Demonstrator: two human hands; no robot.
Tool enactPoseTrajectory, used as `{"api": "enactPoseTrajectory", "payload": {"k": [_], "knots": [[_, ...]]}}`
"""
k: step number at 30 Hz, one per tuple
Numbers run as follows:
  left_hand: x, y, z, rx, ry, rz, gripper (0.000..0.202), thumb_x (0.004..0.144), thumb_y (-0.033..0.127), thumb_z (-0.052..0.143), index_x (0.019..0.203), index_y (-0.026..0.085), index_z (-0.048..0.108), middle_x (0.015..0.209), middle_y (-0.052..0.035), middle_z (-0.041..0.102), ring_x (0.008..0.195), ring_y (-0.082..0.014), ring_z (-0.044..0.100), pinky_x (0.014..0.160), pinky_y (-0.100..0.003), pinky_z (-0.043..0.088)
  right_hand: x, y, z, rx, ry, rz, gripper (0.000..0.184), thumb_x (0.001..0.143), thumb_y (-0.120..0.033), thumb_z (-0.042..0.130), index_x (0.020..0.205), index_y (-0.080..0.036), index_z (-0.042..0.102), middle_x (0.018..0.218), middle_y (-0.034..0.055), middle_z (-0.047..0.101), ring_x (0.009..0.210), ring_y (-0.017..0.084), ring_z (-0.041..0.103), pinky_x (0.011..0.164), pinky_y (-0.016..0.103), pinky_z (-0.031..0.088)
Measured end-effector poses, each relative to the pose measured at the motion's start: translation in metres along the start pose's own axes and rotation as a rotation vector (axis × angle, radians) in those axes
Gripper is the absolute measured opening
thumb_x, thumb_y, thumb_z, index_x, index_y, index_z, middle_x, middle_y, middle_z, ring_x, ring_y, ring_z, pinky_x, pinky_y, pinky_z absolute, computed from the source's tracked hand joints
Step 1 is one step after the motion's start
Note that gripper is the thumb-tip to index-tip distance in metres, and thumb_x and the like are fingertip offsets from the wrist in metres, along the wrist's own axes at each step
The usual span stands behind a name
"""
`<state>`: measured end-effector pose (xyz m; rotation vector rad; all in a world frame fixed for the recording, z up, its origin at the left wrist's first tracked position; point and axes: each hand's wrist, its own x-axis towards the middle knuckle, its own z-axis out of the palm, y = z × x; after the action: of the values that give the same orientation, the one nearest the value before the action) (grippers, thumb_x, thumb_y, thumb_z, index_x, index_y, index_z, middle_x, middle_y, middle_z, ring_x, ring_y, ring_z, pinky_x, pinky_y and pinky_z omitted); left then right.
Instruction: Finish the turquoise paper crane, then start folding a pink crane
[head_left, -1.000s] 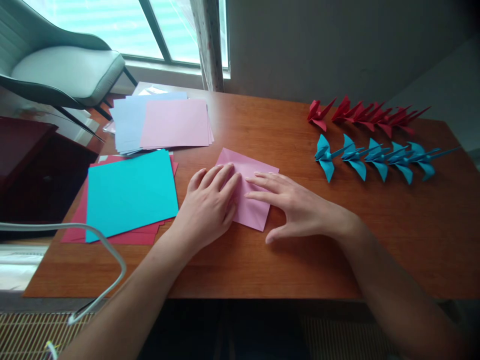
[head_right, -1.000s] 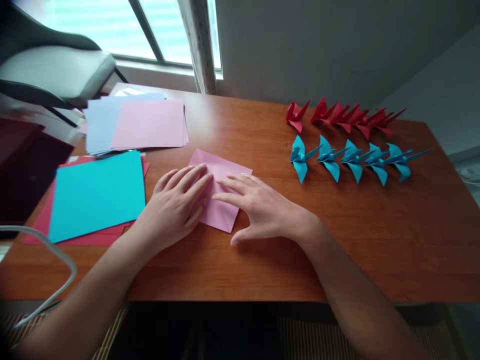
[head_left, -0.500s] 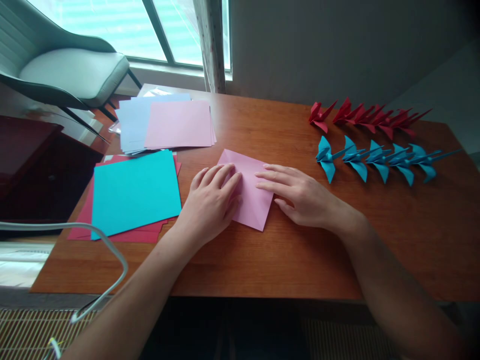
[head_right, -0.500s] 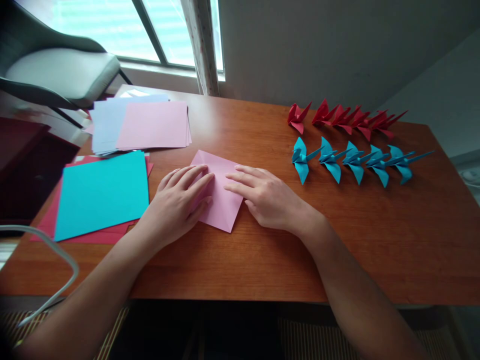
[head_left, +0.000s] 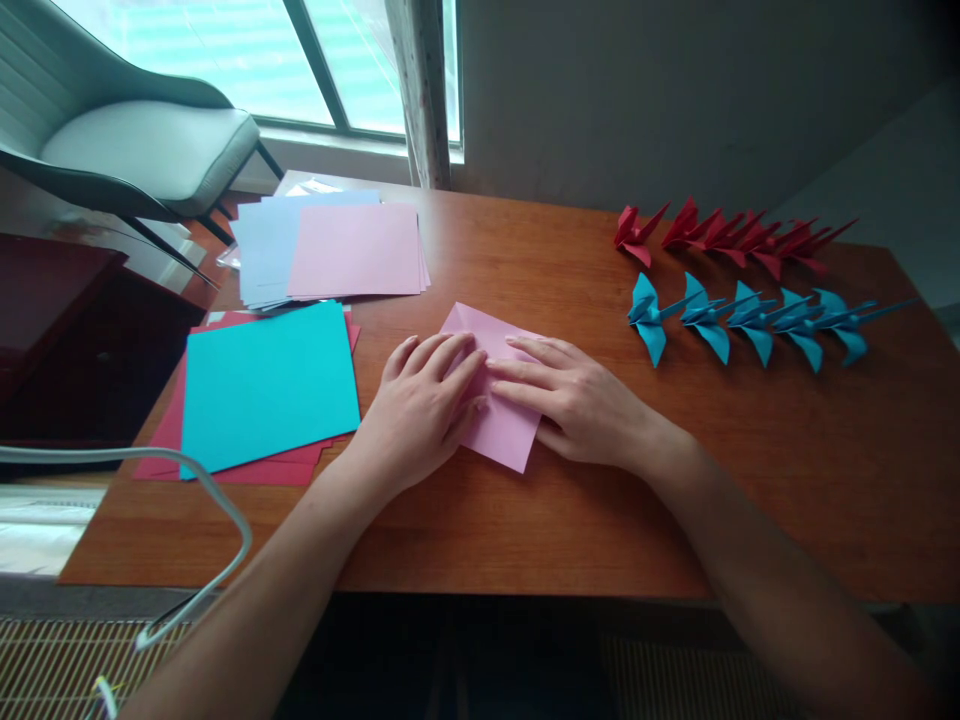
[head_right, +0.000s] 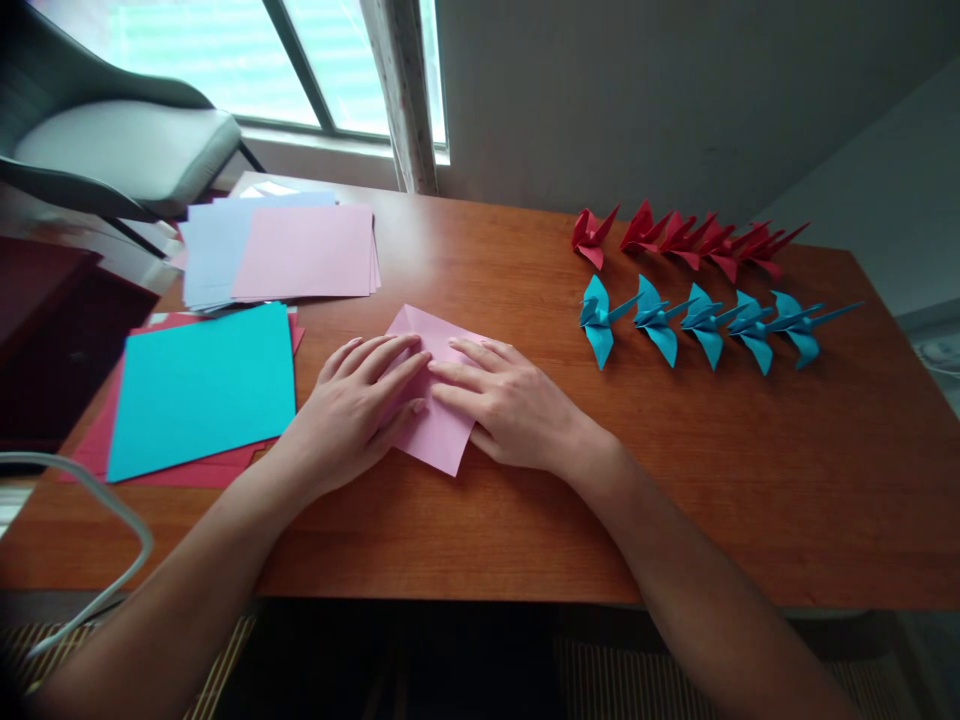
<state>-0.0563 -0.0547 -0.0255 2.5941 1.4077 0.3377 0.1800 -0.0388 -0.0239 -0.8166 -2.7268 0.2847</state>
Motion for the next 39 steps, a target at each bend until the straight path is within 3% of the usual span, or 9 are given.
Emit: {"api": "enactPoseTrajectory", "payload": {"k": [6, 11, 16, 19, 21, 24, 27, 33, 39], "knots": [[0.001, 0.003, -0.003, -0.100, -0.022, 0.014, 0.046, 0.103, 0.038, 0.040, 0.143, 0.018, 0.052, 0.153, -0.0101, 0.051, 0.143, -0.0284, 0.043, 0.123, -0.051, 0.021, -0.002, 0.001, -0.007, 0.058, -0.026, 0.006, 0.032, 0.094, -0.025, 0.057, 0.123, -0.018, 0.069, 0.137, 0.0105, 0.066, 0.131, 0.030, 0.057, 0.110, 0.049, 0.047], [0.000, -0.001, -0.016, -0.319, -0.017, -0.044, 0.044, 0.106, 0.036, 0.032, 0.138, 0.020, 0.058, 0.144, -0.0062, 0.061, 0.138, -0.0227, 0.050, 0.122, -0.048, 0.023, -0.002, 0.004, -0.007, 0.235, 0.067, 0.022, 0.026, 0.101, -0.023, 0.048, 0.107, -0.021, 0.073, 0.117, 0.0056, 0.076, 0.117, 0.023, 0.065, 0.104, 0.041, 0.050], [-0.001, -0.005, -0.021, -0.486, 0.004, -0.025, 0.040, 0.102, 0.047, 0.045, 0.123, 0.021, 0.067, 0.131, -0.0061, 0.070, 0.131, -0.0234, 0.058, 0.122, -0.046, 0.026, -0.001, 0.001, -0.009, 0.353, 0.127, 0.264, 0.027, 0.100, -0.036, 0.052, 0.089, -0.020, 0.072, 0.087, 0.0059, 0.075, 0.083, 0.020, 0.068, 0.073, 0.033, 0.050], [0.000, -0.004, -0.019, -0.490, -0.017, 0.020, 0.028, 0.100, 0.040, 0.052, 0.107, 0.020, 0.071, 0.122, -0.0044, 0.074, 0.121, -0.0211, 0.064, 0.121, -0.042, 0.029, 0.001, -0.002, -0.013, 0.425, 0.154, 0.444, 0.025, 0.096, -0.038, 0.058, 0.084, -0.019, 0.070, 0.072, 0.0017, 0.069, 0.063, 0.016, 0.061, 0.060, 0.029, 0.042], [0.001, -0.001, -0.018, -0.509, -0.014, 0.029, 0.029, 0.102, 0.034, 0.048, 0.095, 0.019, 0.071, 0.105, -0.0026, 0.077, 0.103, -0.0174, 0.070, 0.116, -0.039, 0.036, 0.002, -0.004, -0.013, 0.518, 0.201, 0.521, 0.017, 0.093, -0.034, 0.062, 0.100, -0.021, 0.071, 0.085, 0.0015, 0.075, 0.072, 0.017, 0.066, 0.065, 0.028, 0.046], [0.001, 0.003, -0.015, -0.501, 0.045, -0.049, 0.026, 0.101, 0.033, 0.049, 0.104, 0.017, 0.069, 0.095, -0.0028, 0.077, 0.087, -0.0165, 0.071, 0.102, -0.036, 0.050, 0.004, -0.005, -0.009, 0.594, 0.259, 0.592, 0.038, 0.089, -0.031, 0.066, 0.126, -0.023, 0.064, 0.116, 0.0047, 0.075, 0.098, 0.022, 0.072, 0.082, 0.032, 0.054], [-0.001, 0.008, -0.009, -0.442, 0.149, -0.112, 0.042, 0.099, 0.029, 0.053, 0.139, 0.015, 0.052, 0.119, -0.0093, 0.074, 0.105, -0.0215, 0.070, 0.092, -0.035, 0.055, 0.005, -0.008, -0.003, 0.517, 0.236, 0.633, 0.049, 0.087, -0.032, 0.067, 0.134, -0.020, 0.060, 0.126, 0.0087, 0.072, 0.103, 0.025, 0.073, 0.088, 0.037, 0.057], [-0.013, 0.036, 0.003, 0.017, 0.315, 0.111, 0.052, 0.092, 0.015, 0.055, 0.143, 0.006, 0.049, 0.149, -0.0197, 0.054, 0.135, -0.0323, 0.053, 0.112, -0.045, 0.046, 0.006, -0.013, 0.006, 0.360, 0.174, 0.628, 0.050, 0.090, -0.036, 0.063, 0.137, -0.018, 0.058, 0.127, 0.0120, 0.072, 0.107, 0.031, 0.072, 0.093, 0.045, 0.057], [-0.024, 0.064, 0.016, 0.066, 0.181, 0.144, 0.063, 0.096, 0.027, 0.052, 0.148, -0.005, 0.037, 0.158, -0.0286, 0.037, 0.149, -0.0380, 0.034, 0.120, -0.050, 0.036, 0.005, -0.014, 0.005, 0.391, 0.155, 0.553, 0.037, 0.095, -0.024, 0.052, 0.129, -0.015, 0.063, 0.123, 0.0122, 0.073, 0.111, 0.028, 0.070, 0.097, 0.040, 0.053]]}}
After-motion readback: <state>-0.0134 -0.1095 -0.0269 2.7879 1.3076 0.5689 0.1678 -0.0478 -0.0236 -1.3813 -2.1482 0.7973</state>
